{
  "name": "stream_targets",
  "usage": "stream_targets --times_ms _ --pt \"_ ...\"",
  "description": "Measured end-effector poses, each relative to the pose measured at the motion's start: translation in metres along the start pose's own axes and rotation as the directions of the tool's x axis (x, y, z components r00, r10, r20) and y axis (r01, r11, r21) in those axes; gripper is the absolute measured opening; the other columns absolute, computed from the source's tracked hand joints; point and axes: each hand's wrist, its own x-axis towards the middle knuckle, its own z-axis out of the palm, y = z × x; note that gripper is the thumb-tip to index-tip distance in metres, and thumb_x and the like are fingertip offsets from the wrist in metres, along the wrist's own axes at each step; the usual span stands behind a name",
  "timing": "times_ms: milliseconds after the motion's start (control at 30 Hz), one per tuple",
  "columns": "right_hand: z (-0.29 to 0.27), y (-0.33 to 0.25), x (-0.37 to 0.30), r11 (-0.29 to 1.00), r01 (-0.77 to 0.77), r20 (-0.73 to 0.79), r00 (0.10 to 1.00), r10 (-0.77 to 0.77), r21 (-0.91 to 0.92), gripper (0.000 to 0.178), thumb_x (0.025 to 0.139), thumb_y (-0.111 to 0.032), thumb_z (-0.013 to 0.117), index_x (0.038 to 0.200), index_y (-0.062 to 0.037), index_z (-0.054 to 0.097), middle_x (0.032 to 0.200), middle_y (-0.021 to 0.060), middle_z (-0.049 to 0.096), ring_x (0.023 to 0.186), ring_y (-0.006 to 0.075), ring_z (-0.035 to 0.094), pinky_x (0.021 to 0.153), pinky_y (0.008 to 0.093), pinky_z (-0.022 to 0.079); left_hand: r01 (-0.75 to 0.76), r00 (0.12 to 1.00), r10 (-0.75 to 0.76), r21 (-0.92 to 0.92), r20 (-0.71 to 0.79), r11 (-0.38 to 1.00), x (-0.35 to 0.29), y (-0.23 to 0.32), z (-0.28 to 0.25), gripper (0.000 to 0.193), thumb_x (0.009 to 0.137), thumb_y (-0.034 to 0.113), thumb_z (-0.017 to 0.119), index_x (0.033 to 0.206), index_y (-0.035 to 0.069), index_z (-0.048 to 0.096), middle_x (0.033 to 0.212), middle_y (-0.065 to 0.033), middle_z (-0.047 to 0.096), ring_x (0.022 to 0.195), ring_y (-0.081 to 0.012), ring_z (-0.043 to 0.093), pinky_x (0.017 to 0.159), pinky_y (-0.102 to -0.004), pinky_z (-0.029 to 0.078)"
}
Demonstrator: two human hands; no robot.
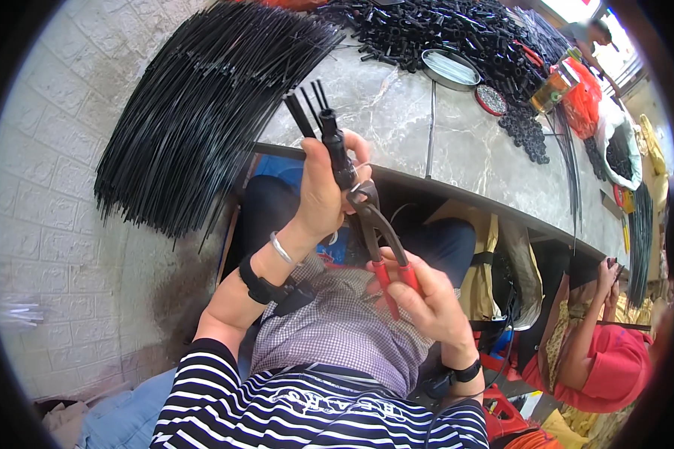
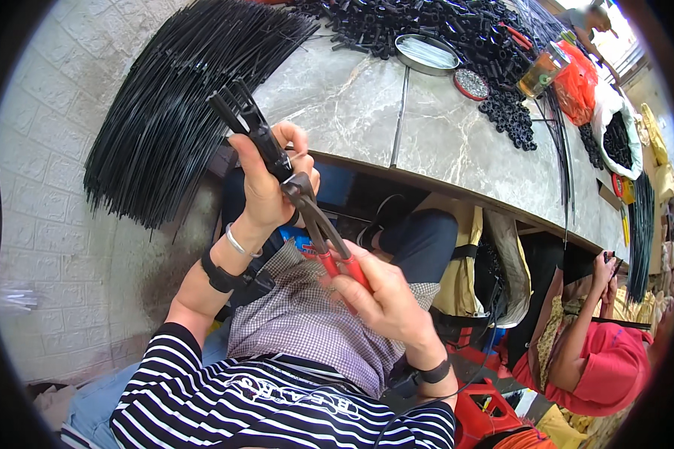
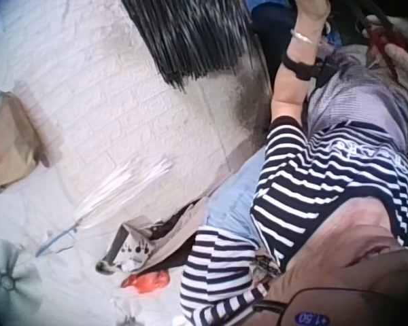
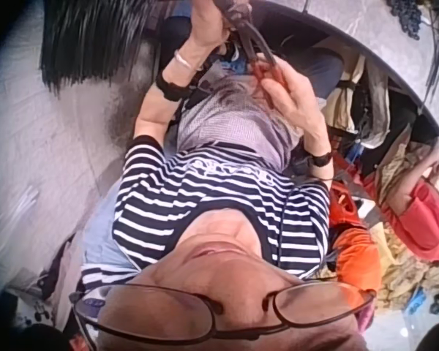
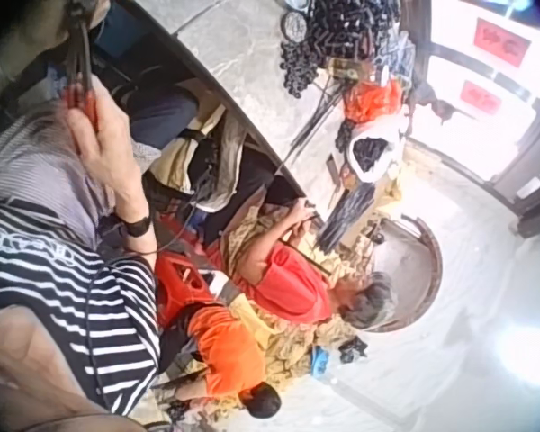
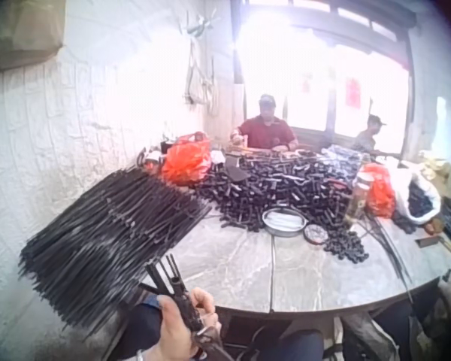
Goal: Assemble umbrella rib and shaft components using hand tools.
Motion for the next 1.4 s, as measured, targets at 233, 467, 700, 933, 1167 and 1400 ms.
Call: stream_targets --times_ms 233,467,700,933,1167,1400 --pt "-0.062 -0.023 -0.001 0.966 -0.065 -0.298 0.954 -0.012 -0.249 0.03 0.09 -0.006 0.058 0.118 0.0021 0.057 0.09 0.0034 0.061 0.07 0.0052 0.056 0.057 0.0193 0.046 0.06 0.983 -0.046 -0.071 0.178 0.996 0.007 0.003 -0.013 0.073 0.081 0.08 0.022 0.071 0.01 0.04 0.043 0.0048 0.027 0.036 -0.0053 0.021 0.036 -0.0217 0.019" --pt "-0.131 0.008 0.052 0.184 -0.438 -0.475 0.829 -0.294 -0.88 0.04 0.087 -0.019 0.062 0.121 -0.0001 0.055 0.104 0.0167 0.06 0.087 0.0343 0.06 0.076 0.0392 0.05 0.059 0.981 -0.069 0.06 0.182 0.996 0.004 -0.001 -0.005 0.071 0.083 0.078 0.023 0.07 0.01 0.04 0.044 0.0048 0.028 0.036 -0.0051 0.022 0.035 -0.0216 0.018" --pt "-0.115 0.018 0.06 0.122 -0.197 -0.229 0.754 -0.615 -0.973 0.039 0.084 -0.014 0.066 0.119 -0.0005 0.056 0.117 0.017 0.057 0.102 0.035 0.057 0.085 0.0389 0.048 0.121 0.979 -0.132 0.078 0.156 0.99 0.002 0.0 0.002 0.073 0.084 0.079 0.023 0.068 0.01 0.04 0.044 0.0033 0.03 0.036 -0.0054 0.024 0.035 -0.0218 0.018" --pt "-0.012 -0.013 0.064 0.696 0.404 -0.277 0.709 -0.648 -0.594 0.042 0.07 -0.007 0.08 0.108 -0.001 0.063 0.104 0.0138 0.06 0.085 0.0228 0.063 0.069 0.0304 0.053 0.096 0.979 -0.109 0.084 0.172 0.992 0.001 -0.012 0.005 0.073 0.087 0.075 0.025 0.072 0.007 0.047 0.052 0.0004 0.041 0.044 -0.0053 0.035 0.04 -0.0206 0.024" --pt "0.001 -0.014 0.073 0.557 0.456 -0.188 0.632 -0.752 -0.694 0.033 0.068 -0.002 0.079 0.098 -0.0019 0.065 0.094 0.0104 0.059 0.075 0.0202 0.062 0.061 0.0281 0.051 -0.001 0.995 -0.025 0.258 0.1 0.966 -0.008 -0.006 0.011 0.078 0.084 0.079 0.026 0.079 0.006 0.051 0.057 0.0034 0.045 0.047 -0.003 0.038 0.042 -0.019 0.026" --pt "0.01 -0.014 0.069 0.508 0.436 -0.183 0.599 -0.78 -0.743 0.023 0.072 0.003 0.073 0.094 0.0016 0.065 0.087 0.0122 0.062 0.073 0.0228 0.062 0.061 0.0301 0.051 0.048 0.992 -0.08 0.301 0.096 0.953 -0.015 0.002 0.014 0.09 0.074 0.087 0.026 0.096 0.003 0.05 0.062 0.0057 0.053 0.048 0.0024 0.039 0.042 -0.0135 0.025"
